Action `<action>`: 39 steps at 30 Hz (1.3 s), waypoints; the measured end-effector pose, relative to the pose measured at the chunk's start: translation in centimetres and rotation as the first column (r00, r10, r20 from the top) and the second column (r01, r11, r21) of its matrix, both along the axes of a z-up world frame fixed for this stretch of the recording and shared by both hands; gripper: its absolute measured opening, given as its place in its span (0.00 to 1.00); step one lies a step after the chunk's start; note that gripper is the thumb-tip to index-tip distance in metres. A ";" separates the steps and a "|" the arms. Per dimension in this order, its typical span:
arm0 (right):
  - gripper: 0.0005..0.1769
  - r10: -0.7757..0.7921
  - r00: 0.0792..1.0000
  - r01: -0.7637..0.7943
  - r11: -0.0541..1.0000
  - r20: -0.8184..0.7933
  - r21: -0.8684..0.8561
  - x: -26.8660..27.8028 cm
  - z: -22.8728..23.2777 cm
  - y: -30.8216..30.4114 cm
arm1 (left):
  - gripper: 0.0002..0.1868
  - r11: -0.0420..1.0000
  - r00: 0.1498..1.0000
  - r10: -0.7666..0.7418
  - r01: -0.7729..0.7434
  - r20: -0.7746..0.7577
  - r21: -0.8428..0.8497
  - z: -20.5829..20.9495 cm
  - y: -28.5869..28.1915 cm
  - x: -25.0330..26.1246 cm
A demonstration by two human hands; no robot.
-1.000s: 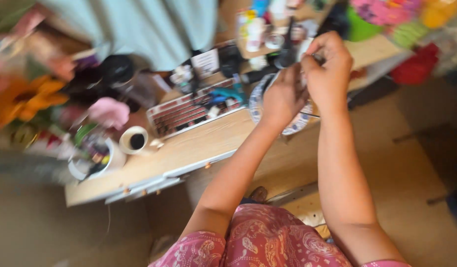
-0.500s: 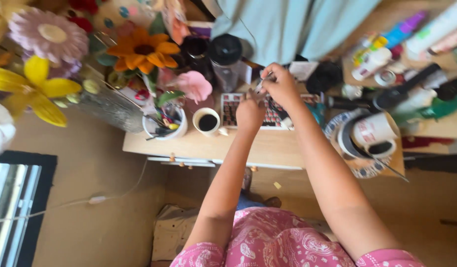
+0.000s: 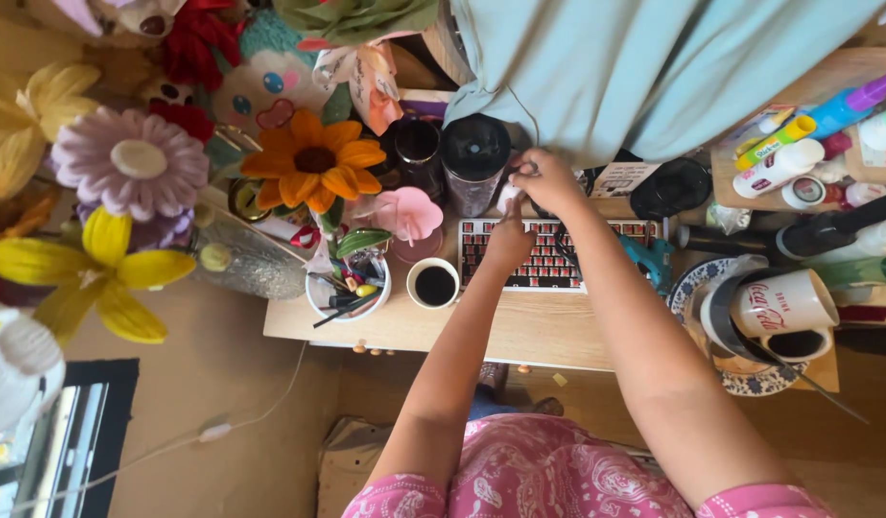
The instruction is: The person picks up several yellow and orange flower-shaped objects from a table and places them into a clear plastic bag. The person then moves to a different table, picks up a small black cup and some wires, and places them into the same bag.
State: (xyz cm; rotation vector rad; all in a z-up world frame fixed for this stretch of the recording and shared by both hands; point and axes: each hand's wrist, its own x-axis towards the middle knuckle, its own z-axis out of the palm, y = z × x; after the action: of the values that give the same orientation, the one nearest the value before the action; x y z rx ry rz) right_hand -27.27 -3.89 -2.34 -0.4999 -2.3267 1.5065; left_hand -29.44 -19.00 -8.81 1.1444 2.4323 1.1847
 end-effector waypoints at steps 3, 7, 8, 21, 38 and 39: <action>0.15 -0.035 0.999 0.037 0.983 -0.011 0.181 0.7 0.5 0.2 | 0.43 0.992 0.994 0.043 -0.030 0.103 -0.126 0.3 0.5 -0.2; 0.15 -0.115 0.992 0.124 0.979 -0.059 0.163 2.4 2.7 -0.7 | 0.39 0.999 0.997 0.040 -0.037 -0.070 0.035 2.6 1.4 0.6; 0.14 -0.166 0.977 0.189 0.965 -0.132 0.184 3.1 3.3 -1.0 | 0.35 0.998 0.997 0.040 -0.036 -0.069 0.053 4.0 1.5 1.3; 0.19 -0.604 0.691 0.698 0.700 -0.398 0.150 26.4 13.8 2.0 | 0.21 0.857 0.899 -0.413 0.437 -0.145 0.273 18.4 10.1 19.3; 0.25 -0.893 0.255 0.958 0.181 -0.370 0.223 74.1 10.9 12.6 | 0.26 0.430 0.435 -0.897 0.828 0.072 0.359 14.1 30.4 63.0; 0.25 -0.894 0.236 0.961 0.157 -0.381 0.227 76.7 10.5 13.3 | 0.26 0.408 0.414 -0.908 0.839 0.064 0.361 13.7 31.4 65.7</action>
State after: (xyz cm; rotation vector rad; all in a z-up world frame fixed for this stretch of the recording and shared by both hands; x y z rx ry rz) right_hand 49.45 9.46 8.12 -1.3177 -1.4441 0.3311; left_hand 36.22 12.35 4.90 1.8649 1.0667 1.1459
